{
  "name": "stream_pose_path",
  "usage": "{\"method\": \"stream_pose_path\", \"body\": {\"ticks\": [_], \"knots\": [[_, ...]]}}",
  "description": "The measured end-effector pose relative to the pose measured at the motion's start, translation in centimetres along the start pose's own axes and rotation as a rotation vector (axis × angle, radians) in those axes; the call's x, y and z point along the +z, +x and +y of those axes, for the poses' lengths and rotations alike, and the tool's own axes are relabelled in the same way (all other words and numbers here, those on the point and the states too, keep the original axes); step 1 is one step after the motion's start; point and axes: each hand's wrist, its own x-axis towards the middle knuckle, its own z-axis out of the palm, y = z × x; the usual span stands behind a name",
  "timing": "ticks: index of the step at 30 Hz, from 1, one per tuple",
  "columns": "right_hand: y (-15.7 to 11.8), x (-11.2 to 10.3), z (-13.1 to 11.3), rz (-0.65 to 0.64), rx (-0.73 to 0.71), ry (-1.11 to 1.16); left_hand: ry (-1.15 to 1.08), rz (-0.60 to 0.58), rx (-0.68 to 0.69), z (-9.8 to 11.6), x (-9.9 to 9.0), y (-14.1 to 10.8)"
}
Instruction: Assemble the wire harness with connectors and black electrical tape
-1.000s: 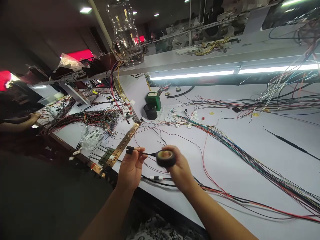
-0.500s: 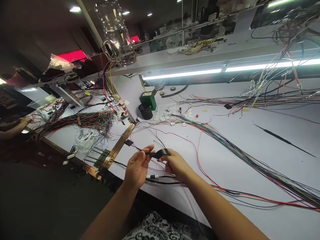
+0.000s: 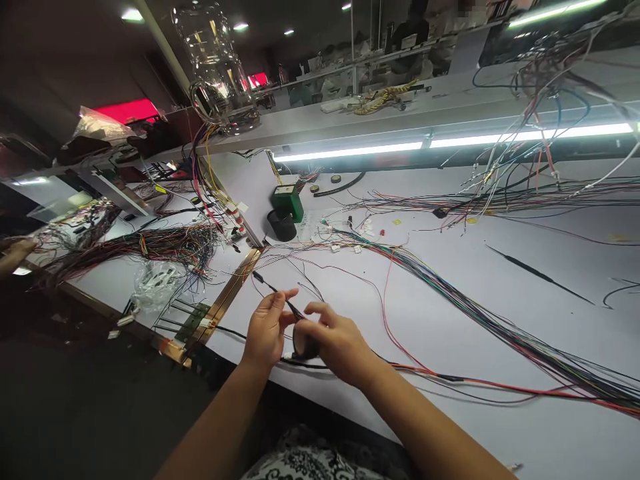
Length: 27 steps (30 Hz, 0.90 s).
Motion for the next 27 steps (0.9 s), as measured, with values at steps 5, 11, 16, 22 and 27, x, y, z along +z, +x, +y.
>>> {"method": "stream_pose_path", "body": {"ticks": [5,11,16,22,27], "knots": [[0.5,0.0,1.3,0.120,0.518,0.352,-0.386,0.090,-0.121,-2.7,0.1,-0.3],[0.9,0.8,1.4,0.188,0.554,0.420,-0.374,0.022,-0.208,-4.6,1.6,-1.0],[0.9,-0.6,2.0,0.118,0.654,0.453,-0.248,-0.119,0.037,-3.7,1.4,-1.1],[-0.7,-2.9,1.8,0.071,0.449,0.303,0.392,-0.249,0.366,-1.3,0.7,0.1],[-1.9,-2.0,2.9,0.009,-0.189,-0.275,0.467,-0.135,0.294,-1.4,1.4,0.5]]}}
